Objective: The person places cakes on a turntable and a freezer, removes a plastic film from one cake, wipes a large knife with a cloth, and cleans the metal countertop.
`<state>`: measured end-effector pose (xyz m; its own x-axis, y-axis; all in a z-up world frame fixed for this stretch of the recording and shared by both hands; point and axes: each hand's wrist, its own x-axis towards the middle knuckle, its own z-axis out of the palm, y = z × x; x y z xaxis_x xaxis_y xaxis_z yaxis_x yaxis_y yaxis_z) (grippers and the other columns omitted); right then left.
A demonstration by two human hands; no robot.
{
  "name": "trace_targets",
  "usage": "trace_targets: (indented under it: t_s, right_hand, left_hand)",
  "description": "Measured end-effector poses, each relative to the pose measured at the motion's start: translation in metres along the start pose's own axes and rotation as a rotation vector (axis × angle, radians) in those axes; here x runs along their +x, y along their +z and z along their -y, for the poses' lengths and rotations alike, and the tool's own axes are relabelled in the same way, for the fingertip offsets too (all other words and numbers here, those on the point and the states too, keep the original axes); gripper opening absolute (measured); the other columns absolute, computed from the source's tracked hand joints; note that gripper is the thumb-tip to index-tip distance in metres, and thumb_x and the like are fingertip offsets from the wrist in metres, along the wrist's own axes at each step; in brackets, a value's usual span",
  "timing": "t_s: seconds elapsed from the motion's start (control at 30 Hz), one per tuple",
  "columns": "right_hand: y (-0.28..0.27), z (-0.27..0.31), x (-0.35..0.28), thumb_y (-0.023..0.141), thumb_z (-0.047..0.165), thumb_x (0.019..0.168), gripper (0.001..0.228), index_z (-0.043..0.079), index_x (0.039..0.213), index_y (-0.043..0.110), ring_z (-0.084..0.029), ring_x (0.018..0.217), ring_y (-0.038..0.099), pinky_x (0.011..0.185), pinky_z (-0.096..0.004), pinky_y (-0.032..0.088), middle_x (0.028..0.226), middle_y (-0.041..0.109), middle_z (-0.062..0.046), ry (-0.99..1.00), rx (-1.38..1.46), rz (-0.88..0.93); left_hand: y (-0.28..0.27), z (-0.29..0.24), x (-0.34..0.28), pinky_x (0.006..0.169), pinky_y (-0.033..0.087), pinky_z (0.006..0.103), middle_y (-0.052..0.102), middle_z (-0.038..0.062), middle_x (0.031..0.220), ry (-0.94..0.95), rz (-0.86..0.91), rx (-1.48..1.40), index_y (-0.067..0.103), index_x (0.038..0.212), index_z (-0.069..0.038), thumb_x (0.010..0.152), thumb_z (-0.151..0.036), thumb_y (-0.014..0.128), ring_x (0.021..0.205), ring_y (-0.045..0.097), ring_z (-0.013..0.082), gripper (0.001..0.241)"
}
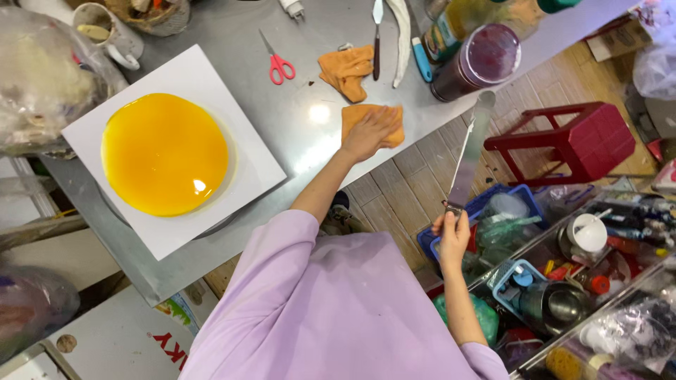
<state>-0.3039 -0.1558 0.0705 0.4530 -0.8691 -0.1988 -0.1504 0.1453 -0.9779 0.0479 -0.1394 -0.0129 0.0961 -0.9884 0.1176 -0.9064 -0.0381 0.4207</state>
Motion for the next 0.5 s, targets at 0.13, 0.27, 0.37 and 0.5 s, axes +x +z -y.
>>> trace_targets:
  t_s: [0.13,0.27,0.37,0.5]
  right_hand:
    - [0.01,-0.002,-0.013,0.048,0.023,0.108,0.022,0.007,0.122,0.054,-0.007,0.057,0.052,0.049,-0.022,0.042,0.09,0.068,-0.002,0.116,0.154,0.037]
    - [0.027,-0.016,-0.018,0.048,0.034,0.11,0.028,0.008,0.121,0.055,-0.004,0.047,0.04,0.04,-0.02,0.029,0.074,0.06,-0.001,0.219,0.165,0.093]
    - [0.066,-0.028,-0.016,0.044,0.043,0.111,0.037,0.008,0.114,0.054,-0.005,0.041,0.038,0.035,-0.022,0.027,0.067,0.056,-0.001,0.254,0.262,0.175]
    - [0.133,-0.03,-0.01,0.039,0.044,0.111,0.042,0.006,0.111,0.055,-0.008,0.039,0.043,0.035,-0.024,0.03,0.061,0.055,-0.002,0.223,0.14,0.264]
  left_hand:
    - [0.018,-0.024,-0.038,0.129,0.028,0.0453,0.042,0.005,0.167,0.239,0.107,-0.033,0.046,0.161,-0.018,0.098,-0.02,0.064,0.155,0.036,0.0249,0.065]
    - [0.024,-0.056,-0.118,0.127,0.026,0.0476,0.05,0.008,0.156,0.147,0.239,-0.404,0.057,0.142,-0.021,0.098,-0.032,0.061,0.15,0.04,0.0279,0.046]
    - [0.022,-0.084,-0.139,0.119,0.032,0.0448,0.054,0.011,0.153,-0.276,-0.124,-1.118,0.052,0.151,-0.018,0.104,-0.03,0.055,0.14,0.046,0.0262,0.048]
    - [-0.037,-0.119,-0.14,0.095,0.043,0.0385,0.061,0.012,0.141,-0.567,-0.306,-1.63,0.052,0.151,-0.017,0.103,-0.027,0.056,0.109,0.053,0.0213,0.05]
